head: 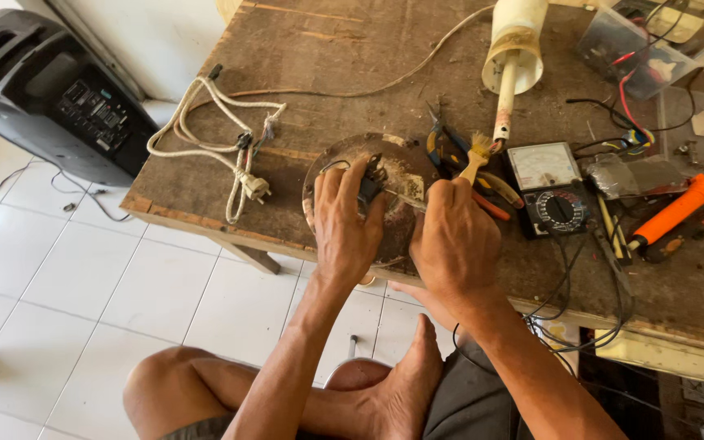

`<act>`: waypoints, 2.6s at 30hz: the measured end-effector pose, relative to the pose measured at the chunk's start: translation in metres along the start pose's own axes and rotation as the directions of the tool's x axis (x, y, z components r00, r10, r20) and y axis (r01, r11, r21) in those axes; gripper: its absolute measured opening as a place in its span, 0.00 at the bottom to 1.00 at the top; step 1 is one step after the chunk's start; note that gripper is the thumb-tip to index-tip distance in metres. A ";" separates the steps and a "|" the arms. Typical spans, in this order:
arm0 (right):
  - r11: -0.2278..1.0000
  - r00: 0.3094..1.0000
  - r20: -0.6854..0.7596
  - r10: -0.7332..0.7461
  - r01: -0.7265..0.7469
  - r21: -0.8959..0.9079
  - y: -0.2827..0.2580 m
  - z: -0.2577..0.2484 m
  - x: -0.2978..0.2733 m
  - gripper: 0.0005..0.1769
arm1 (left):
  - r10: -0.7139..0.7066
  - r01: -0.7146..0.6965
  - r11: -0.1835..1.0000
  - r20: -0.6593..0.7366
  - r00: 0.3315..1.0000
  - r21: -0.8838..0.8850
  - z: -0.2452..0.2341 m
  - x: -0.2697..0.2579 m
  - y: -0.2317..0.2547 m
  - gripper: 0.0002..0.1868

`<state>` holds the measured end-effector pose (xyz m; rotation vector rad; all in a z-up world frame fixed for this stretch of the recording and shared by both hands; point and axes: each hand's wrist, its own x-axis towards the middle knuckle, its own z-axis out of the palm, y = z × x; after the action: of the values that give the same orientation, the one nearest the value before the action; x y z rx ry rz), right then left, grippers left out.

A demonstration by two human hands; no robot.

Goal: The person cleans a circular metal electrical component with a brush, then uses pliers and a screwdriver to manipulate wires and a small black component attached to it. The person continues to adjust and connect wires on the component.

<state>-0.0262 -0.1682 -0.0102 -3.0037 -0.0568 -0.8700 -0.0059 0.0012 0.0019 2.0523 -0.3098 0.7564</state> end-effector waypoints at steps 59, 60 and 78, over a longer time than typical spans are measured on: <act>0.804 0.940 0.322 0.107 -0.273 0.529 -0.036 -0.002 0.038 0.11 | -0.001 0.001 1.000 -0.001 1.000 0.022 0.003 -0.017 -0.018 0.40; 0.789 0.942 0.310 0.126 -0.285 0.544 -0.033 0.006 0.039 0.13 | -0.017 0.017 1.000 0.000 1.000 0.026 0.005 -0.016 -0.018 0.40; 0.737 0.924 0.315 0.215 -0.365 0.568 -0.038 0.007 0.036 0.10 | -0.006 0.006 0.999 0.006 1.000 0.042 0.003 -0.017 -0.015 0.38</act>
<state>0.0068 -0.1288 0.0033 -2.3715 0.1088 -0.3601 -0.0106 0.0067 -0.0199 2.0946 -0.2939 0.7585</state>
